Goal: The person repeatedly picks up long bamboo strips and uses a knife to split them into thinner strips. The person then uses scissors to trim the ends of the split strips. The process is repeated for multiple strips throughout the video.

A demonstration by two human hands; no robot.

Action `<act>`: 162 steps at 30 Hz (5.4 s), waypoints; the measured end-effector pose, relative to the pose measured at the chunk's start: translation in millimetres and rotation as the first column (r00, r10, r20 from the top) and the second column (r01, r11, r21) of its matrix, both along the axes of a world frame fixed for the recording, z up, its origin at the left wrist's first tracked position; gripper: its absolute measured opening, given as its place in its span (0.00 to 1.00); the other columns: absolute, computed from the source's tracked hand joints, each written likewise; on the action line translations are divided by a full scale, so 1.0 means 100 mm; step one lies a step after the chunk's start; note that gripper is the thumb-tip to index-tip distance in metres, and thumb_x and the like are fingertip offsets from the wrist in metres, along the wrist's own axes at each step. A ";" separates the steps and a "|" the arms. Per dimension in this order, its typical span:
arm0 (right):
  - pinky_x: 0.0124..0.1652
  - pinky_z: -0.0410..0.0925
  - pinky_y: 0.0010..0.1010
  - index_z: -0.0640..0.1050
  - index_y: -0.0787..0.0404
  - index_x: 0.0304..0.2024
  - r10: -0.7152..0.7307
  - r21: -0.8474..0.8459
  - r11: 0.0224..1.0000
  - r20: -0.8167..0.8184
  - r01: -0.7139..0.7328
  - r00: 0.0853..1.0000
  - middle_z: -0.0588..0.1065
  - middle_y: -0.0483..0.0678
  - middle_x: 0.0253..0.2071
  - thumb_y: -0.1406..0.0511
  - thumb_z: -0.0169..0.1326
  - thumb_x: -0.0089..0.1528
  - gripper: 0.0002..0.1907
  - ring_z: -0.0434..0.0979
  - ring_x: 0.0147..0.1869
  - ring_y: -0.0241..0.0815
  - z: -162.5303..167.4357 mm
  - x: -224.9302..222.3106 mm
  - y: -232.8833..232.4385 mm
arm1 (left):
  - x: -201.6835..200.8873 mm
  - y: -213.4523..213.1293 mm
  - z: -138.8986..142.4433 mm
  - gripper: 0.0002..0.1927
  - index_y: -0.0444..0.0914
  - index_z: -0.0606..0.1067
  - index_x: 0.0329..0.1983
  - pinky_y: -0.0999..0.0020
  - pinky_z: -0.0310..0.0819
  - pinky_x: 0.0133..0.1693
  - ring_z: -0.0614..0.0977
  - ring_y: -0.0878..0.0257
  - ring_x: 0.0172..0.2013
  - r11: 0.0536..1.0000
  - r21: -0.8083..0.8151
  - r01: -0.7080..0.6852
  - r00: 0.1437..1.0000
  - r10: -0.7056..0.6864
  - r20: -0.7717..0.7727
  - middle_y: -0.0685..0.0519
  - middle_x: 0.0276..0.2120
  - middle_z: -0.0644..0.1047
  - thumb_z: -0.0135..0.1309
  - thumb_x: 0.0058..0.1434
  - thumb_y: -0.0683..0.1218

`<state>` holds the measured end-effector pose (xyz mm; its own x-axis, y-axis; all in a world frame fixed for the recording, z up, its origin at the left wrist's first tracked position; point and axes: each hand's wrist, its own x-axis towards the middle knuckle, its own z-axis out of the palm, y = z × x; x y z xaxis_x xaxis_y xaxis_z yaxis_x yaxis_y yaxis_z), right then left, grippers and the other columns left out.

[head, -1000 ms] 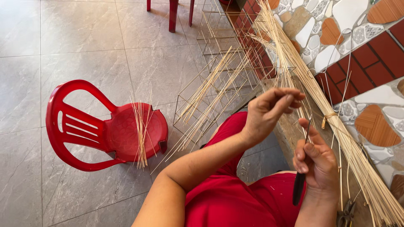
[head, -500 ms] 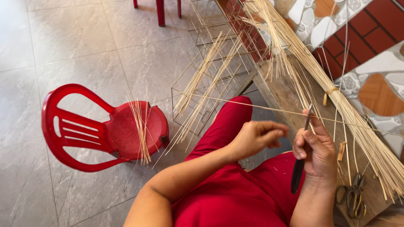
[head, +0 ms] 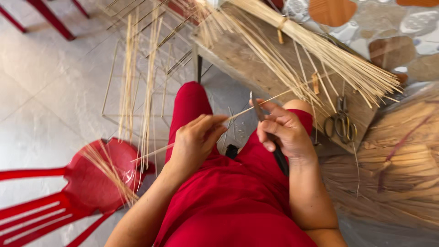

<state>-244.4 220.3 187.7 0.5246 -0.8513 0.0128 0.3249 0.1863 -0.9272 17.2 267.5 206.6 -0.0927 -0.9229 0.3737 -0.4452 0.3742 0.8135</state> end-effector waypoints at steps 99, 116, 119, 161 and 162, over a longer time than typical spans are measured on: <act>0.23 0.66 0.19 0.64 0.63 0.72 0.118 0.115 0.988 -0.126 -0.103 0.985 0.77 0.49 0.28 0.66 0.53 0.68 0.30 0.70 0.21 0.30 -0.46 -0.05 -0.69 | -0.05 -0.58 -0.78 0.12 0.36 0.82 0.47 0.78 0.65 0.19 0.73 0.74 0.17 0.787 0.580 0.213 0.937 0.005 -0.350 0.55 0.23 0.80 0.53 0.68 0.46; 0.23 0.65 0.19 0.73 0.66 0.65 -0.002 0.068 0.998 -0.145 0.012 0.989 0.77 0.49 0.29 0.69 0.52 0.72 0.19 0.70 0.22 0.31 -0.44 0.17 -1.18 | 0.13 -1.06 -0.84 0.11 0.37 0.83 0.47 0.78 0.63 0.17 0.71 0.76 0.17 0.815 0.527 0.240 0.934 -0.046 -0.355 0.57 0.22 0.79 0.54 0.68 0.45; 0.22 0.66 0.18 0.71 0.62 0.66 0.011 0.049 0.999 -0.144 -0.004 0.990 0.78 0.48 0.29 0.68 0.51 0.71 0.21 0.71 0.22 0.30 -0.43 0.26 -1.26 | 0.20 -1.14 -0.84 0.11 0.37 0.83 0.47 0.79 0.63 0.18 0.71 0.76 0.17 0.816 0.518 0.256 0.922 -0.046 -0.385 0.57 0.22 0.80 0.53 0.68 0.45; 0.28 0.62 0.23 0.69 0.58 0.71 -0.319 0.210 0.929 0.041 0.304 0.947 0.75 0.46 0.33 0.66 0.54 0.74 0.23 0.68 0.25 0.32 -1.37 -0.88 -2.90 | 1.62 -1.05 -1.74 0.13 0.35 0.83 0.48 0.76 0.69 0.27 0.76 0.72 0.27 0.672 0.739 -0.042 0.877 0.379 -0.294 0.58 0.29 0.81 0.55 0.67 0.47; 0.27 0.62 0.22 0.70 0.57 0.71 -0.329 0.236 0.919 0.015 0.316 0.944 0.76 0.46 0.33 0.66 0.54 0.74 0.23 0.69 0.25 0.32 -1.48 -0.80 -2.90 | 1.60 -1.09 -1.75 0.13 0.35 0.83 0.49 0.76 0.69 0.28 0.76 0.73 0.27 0.696 0.717 -0.036 0.839 0.410 -0.357 0.57 0.29 0.79 0.56 0.67 0.47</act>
<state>-324.1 -69.4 40.1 0.2248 -0.9575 -0.1807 0.4507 0.2666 -0.8519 177.2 158.5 31.9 0.1578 -0.9007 -0.4047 0.0544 -0.4013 0.9143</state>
